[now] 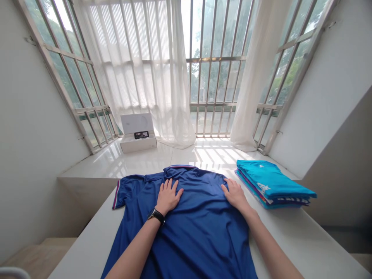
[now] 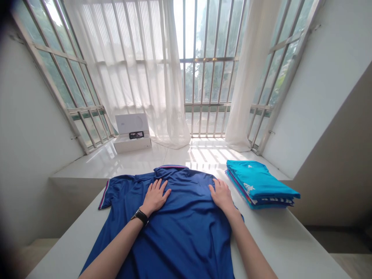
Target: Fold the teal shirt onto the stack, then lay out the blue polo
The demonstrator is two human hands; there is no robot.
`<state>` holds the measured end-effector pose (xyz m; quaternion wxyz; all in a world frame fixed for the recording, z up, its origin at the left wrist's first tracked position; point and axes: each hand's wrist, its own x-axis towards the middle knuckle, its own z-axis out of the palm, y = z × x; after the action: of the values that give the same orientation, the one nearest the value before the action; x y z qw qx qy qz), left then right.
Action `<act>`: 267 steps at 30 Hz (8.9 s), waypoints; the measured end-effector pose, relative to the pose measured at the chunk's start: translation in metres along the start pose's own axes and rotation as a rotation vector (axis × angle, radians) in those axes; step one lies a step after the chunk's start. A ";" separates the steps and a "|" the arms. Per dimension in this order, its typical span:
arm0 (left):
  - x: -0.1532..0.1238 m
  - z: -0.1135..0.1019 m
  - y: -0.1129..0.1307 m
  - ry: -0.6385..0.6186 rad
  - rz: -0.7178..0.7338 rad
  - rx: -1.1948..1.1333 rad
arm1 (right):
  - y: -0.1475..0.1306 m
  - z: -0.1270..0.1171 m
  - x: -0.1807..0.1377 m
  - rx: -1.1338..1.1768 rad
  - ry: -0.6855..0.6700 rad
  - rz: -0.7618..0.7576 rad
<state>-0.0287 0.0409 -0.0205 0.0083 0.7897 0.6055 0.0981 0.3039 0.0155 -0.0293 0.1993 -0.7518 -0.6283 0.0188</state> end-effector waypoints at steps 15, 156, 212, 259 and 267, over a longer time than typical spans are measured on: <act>-0.055 -0.026 -0.007 -0.042 -0.060 0.071 | 0.010 -0.019 -0.009 -0.056 -0.130 0.016; 0.055 0.011 -0.008 -0.001 0.187 -0.270 | -0.004 0.009 -0.002 -0.281 -0.110 -0.056; -0.037 -0.058 -0.202 0.033 -0.113 0.074 | -0.010 0.008 -0.006 -0.326 -0.126 0.060; 0.049 -0.006 -0.038 0.170 -0.066 0.025 | -0.012 0.004 -0.014 -0.318 -0.175 0.095; 0.040 0.012 -0.038 0.146 0.065 0.058 | -0.040 -0.001 -0.008 0.062 0.033 -0.332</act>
<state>-0.0531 0.0906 -0.0316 -0.0619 0.7995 0.5812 0.1383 0.2649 0.0133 -0.0168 0.2330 -0.6316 -0.7395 -0.0074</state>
